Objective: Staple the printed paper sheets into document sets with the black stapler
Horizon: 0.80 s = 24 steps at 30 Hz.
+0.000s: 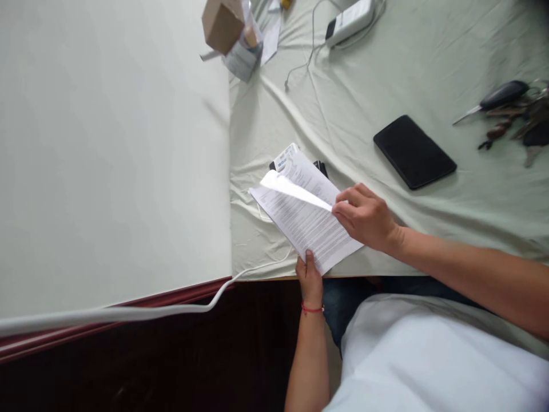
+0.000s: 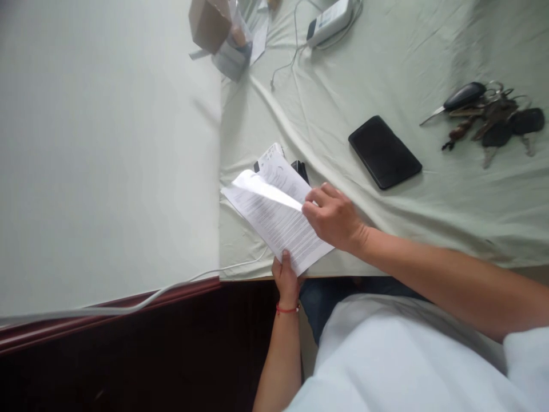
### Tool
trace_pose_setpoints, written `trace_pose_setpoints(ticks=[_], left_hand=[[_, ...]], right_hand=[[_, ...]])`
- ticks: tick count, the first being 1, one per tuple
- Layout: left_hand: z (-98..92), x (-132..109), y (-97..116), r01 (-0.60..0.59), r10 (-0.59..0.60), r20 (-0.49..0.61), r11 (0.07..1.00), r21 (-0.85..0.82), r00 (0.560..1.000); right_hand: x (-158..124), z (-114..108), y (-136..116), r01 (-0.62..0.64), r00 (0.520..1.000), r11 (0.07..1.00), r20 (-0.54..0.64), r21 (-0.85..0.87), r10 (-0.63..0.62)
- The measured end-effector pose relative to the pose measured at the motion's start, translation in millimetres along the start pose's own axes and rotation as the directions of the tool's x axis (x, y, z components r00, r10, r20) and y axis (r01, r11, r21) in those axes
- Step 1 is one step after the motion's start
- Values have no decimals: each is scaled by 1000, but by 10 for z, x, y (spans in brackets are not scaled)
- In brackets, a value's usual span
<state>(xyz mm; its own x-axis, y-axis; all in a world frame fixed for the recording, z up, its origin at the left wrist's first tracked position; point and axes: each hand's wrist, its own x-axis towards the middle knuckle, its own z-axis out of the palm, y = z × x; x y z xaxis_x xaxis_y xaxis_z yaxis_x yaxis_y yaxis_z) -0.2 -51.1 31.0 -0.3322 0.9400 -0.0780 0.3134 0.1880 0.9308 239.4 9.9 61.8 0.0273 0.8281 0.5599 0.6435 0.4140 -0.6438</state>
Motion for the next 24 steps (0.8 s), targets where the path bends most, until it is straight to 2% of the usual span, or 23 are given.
trace_pose_setpoints(ticks=[2, 5, 8, 10, 13, 15, 17, 19, 21, 24], left_hand=[[10, -8, 11, 27, -27, 4, 999, -17, 1000], [17, -11, 12, 42, -42, 17, 999, -17, 999], [12, -1, -2, 17, -17, 19, 1000, 16, 1000], [5, 6, -16, 7, -7, 20, 999, 33, 1000], [-4, 16, -34, -2, 2, 9, 999, 43, 1000], [-7, 21, -43, -20, 20, -4, 999, 47, 1000], [-6, 24, -54, -46, 46, -4, 998, 46, 999], [2, 27, -75, -69, 69, 1, 997, 33, 998], [13, 31, -104, -84, 84, 3, 996, 15, 996], [24, 38, -145, -96, 96, -4, 995, 4, 995]], right_hand=[[-46, 9, -47, 134, 991, 978, -6, 158, -135], [-131, 53, -126, 275, 954, 860, -12, 429, -299], [-182, 110, -182, 290, 919, 740, 38, 607, -392], [-159, 123, -178, 267, 930, 729, 30, 630, -366], [-10, 35, -60, 147, 985, 842, 0, 519, -172], [131, -125, 93, 9, 1000, 949, -19, 314, -3], [250, -347, 273, -176, 983, 983, -48, 43, 178], [304, -571, 436, -374, 927, 907, -107, -193, 359], [286, -729, 551, -543, 838, 766, -169, -344, 519], [199, -773, 631, -594, 772, 653, -108, -470, 626]])
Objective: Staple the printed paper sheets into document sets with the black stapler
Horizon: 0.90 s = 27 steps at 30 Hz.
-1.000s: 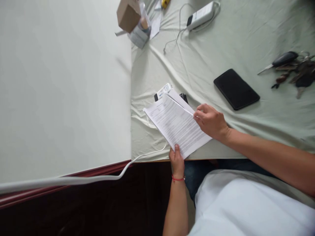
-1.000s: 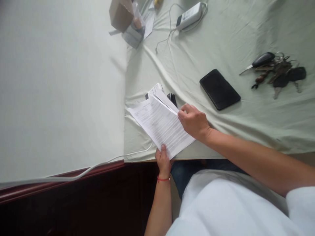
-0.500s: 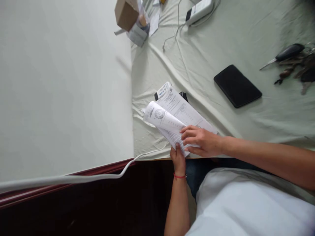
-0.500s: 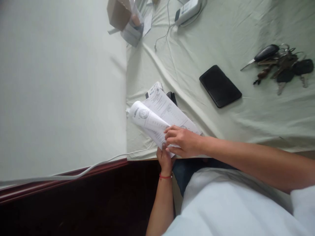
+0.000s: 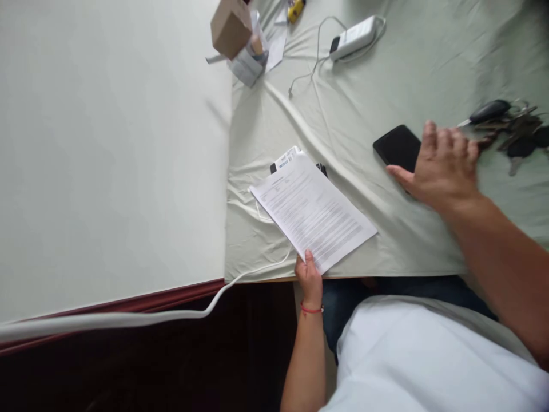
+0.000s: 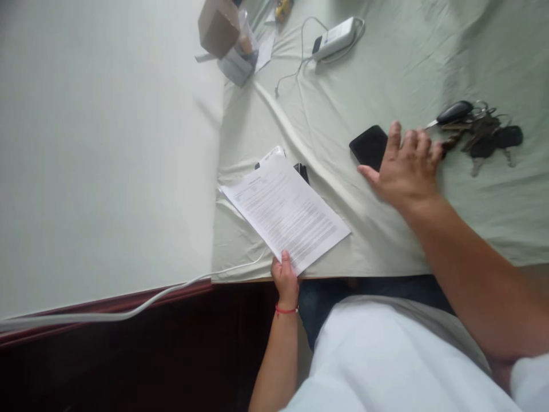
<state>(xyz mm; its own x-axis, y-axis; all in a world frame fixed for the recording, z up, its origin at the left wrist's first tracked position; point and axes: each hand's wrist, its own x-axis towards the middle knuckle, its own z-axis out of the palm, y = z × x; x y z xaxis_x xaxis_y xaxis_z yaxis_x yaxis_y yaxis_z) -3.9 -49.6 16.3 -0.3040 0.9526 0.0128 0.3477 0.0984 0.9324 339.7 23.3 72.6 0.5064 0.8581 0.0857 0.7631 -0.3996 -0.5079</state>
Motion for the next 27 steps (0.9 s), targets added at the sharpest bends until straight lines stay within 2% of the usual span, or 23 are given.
trace_pose_setpoints(ticks=[3, 9, 20, 24, 27], left_hand=[[-9, 2, -19, -8, 8, 9, 1000, 13, 1000], [-39, -4, 5, -25, 23, 38, 999, 46, 999], [-71, -18, 56, -22, 17, 95, 999, 44, 995], [-68, -13, 38, -18, 14, 80, 999, 47, 997], [-60, -13, 16, -14, 12, 68, 999, 33, 998]], right_hand=[[-20, 115, -4, 15, 997, 997, 76, -79, -9], [70, 252, -74, -25, 1000, 992, 3, -120, 25], [94, 292, -133, -88, 995, 986, -55, -143, 81], [79, 248, -144, -99, 995, 983, -13, -154, 99], [68, 162, -3, -31, 999, 995, 33, -92, 34]])
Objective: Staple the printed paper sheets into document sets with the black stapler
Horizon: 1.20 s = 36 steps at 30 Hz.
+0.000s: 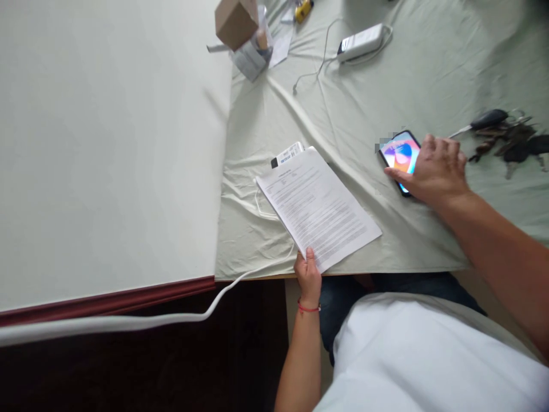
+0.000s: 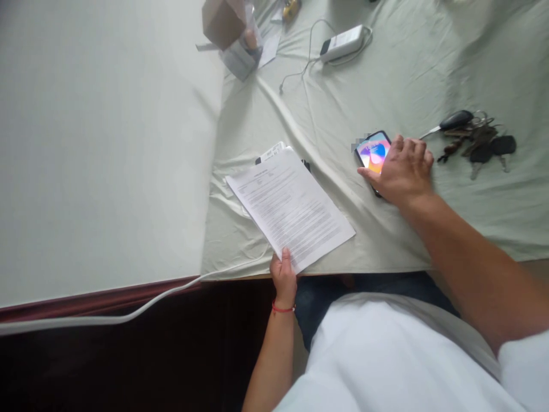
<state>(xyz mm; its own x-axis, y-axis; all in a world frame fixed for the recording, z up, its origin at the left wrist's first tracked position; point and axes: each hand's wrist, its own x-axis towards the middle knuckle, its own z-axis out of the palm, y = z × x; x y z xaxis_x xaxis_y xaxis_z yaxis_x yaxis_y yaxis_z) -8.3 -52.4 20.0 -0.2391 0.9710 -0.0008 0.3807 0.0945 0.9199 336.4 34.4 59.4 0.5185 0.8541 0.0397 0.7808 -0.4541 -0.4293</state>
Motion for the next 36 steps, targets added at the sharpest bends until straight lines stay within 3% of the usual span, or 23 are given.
trace_pose_setpoints(ticks=[3, 6, 10, 17, 23, 26, 29, 32, 36], left_hand=[[11, 0, -21, 1, -1, -7, 1000, -15, 1000], [27, 4, -41, 2, -2, -19, 1000, -22, 1000], [59, 13, -66, 22, -25, -56, 999, -44, 998], [74, 7, -51, 27, -29, -75, 999, -32, 997], [70, -1, 1, 22, -22, -73, 1000, -6, 997], [71, -7, 4, 21, -22, -73, 1000, -9, 997], [71, -12, -9, 28, -30, -70, 999, -21, 997], [68, -11, -22, 43, -44, -69, 999, -21, 997], [69, -1, -28, 41, -43, -72, 999, -22, 996]], right_hand=[[-34, -52, 297, 121, 991, 990, -69, 66, -116], [-108, -55, 590, 285, 944, 956, -190, 67, -269], [-227, -19, 713, 427, 885, 900, -243, 84, -397], [-289, -83, 538, 425, 905, 901, -66, 92, -420], [-184, -68, 504, 578, 813, 808, 2, 112, -582], [-150, -52, 498, 547, 837, 834, -17, 66, -548], [-130, -95, 543, 395, 905, 919, -172, -4, -390], [-106, -156, 601, 256, 914, 966, -329, 19, -236], [-78, -153, 603, 225, 930, 970, -316, 87, -188]])
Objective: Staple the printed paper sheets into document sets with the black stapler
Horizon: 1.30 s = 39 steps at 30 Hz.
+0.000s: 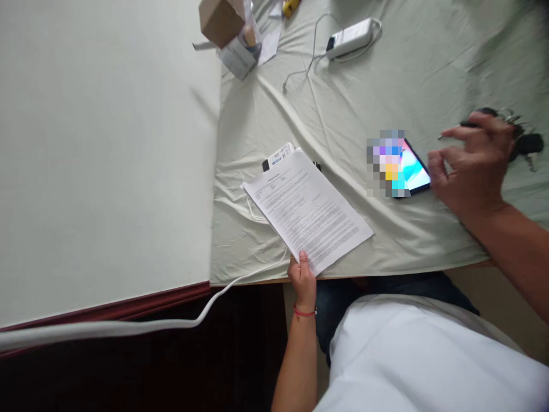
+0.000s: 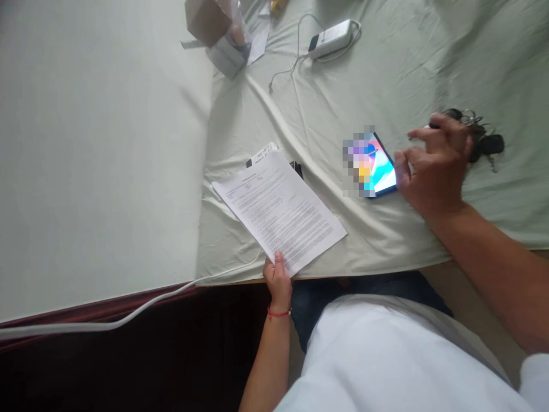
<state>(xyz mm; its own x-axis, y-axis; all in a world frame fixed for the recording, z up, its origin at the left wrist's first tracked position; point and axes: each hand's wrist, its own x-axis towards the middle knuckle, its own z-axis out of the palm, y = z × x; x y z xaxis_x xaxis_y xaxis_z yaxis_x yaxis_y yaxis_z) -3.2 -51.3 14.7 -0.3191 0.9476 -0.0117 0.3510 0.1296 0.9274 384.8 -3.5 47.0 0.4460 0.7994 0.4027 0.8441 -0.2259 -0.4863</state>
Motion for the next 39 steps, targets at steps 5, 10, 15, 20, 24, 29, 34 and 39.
trace_pose_setpoints(ticks=[5, 10, 15, 20, 24, 29, 34, 39], left_hand=[[17, -1, -3, 7, -7, -13, 1000, -14, 1000], [27, -8, -9, 17, -18, -32, 1000, -12, 999], [18, -4, -3, 12, -12, -38, 1000, 10, 999], [16, -3, 17, -11, 12, -34, 1000, 29, 999], [22, -5, 12, -9, 10, -34, 1000, 20, 999], [18, -11, 11, -4, 5, -44, 1000, 29, 999], [19, -14, 8, -6, 6, -23, 1000, 2, 1000], [22, -6, -23, -14, 13, -36, 1000, -12, 999]], right_hand=[[3, 49, -28, 82, 995, 994, 49, 68, -86], [0, 19, -17, 29, 998, 995, 46, 99, -34], [-20, 13, -19, 135, 981, 983, 122, 122, -149], [-47, 14, -85, 213, 945, 975, 242, 63, -222], [-84, 51, -101, 239, 937, 971, 257, 29, -238], [-116, 78, -91, 255, 929, 967, 276, 9, -247], [-118, 45, -117, 235, 926, 972, 300, 10, -227], [-117, 99, -80, 253, 937, 964, 227, 80, -265]])
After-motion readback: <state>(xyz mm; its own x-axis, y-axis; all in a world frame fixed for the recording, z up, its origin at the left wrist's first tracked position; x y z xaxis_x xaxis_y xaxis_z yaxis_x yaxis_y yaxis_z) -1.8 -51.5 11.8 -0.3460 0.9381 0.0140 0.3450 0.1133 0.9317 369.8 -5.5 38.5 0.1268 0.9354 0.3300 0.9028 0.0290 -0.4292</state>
